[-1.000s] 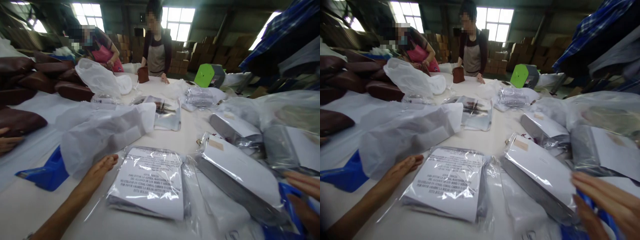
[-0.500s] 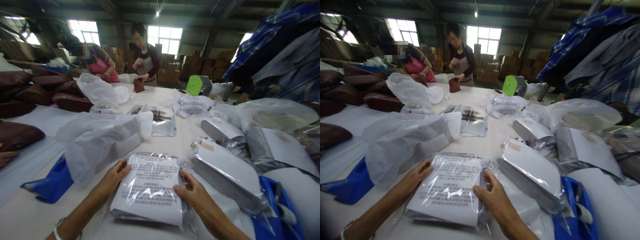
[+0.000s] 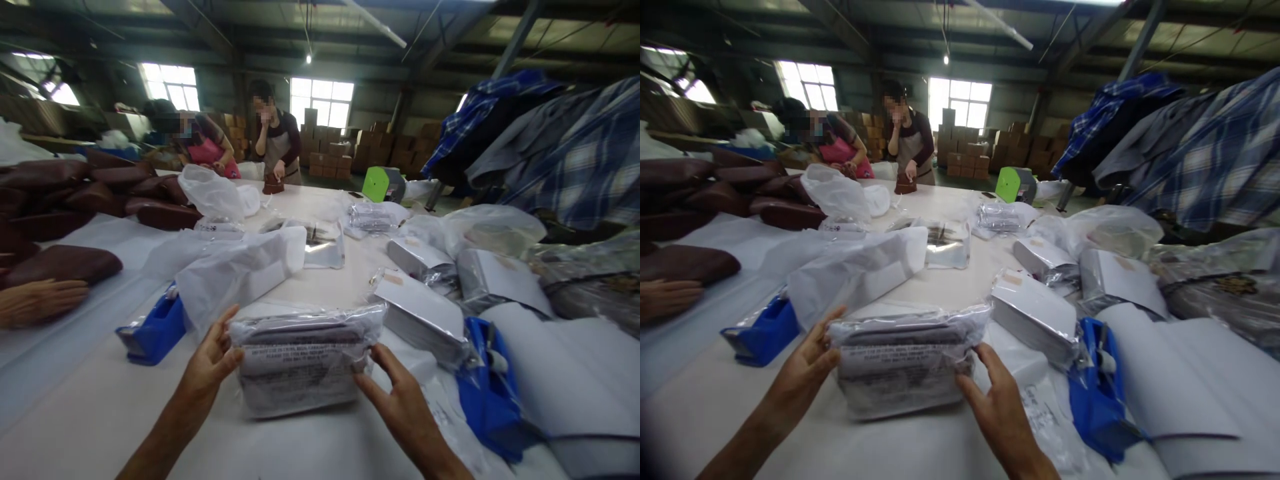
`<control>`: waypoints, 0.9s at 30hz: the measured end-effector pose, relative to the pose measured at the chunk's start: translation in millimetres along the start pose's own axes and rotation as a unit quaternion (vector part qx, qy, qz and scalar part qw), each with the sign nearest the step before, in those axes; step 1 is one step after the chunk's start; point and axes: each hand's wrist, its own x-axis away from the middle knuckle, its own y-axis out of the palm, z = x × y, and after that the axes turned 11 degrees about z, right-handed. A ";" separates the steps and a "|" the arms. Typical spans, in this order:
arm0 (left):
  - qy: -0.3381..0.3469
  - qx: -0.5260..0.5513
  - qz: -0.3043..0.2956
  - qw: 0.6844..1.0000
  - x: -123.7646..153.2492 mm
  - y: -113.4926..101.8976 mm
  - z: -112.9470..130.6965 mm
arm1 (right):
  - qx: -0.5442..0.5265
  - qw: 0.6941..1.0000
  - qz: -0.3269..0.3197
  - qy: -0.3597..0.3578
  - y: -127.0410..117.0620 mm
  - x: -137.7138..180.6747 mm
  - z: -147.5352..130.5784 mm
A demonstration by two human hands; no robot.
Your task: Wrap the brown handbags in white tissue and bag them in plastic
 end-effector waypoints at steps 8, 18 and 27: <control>0.079 -0.090 -0.029 0.992 8.6 5.8 12.1 | -0.037 0.997 0.064 0.026 -14.1 18.9 -1.7; 0.082 -0.084 -0.035 0.992 13.2 8.8 13.8 | -0.170 0.981 0.070 0.063 6.4 21.5 -4.7; 0.133 -0.131 -0.038 0.982 28.9 -3.0 18.2 | -0.173 0.983 0.057 -0.014 -4.3 20.8 19.7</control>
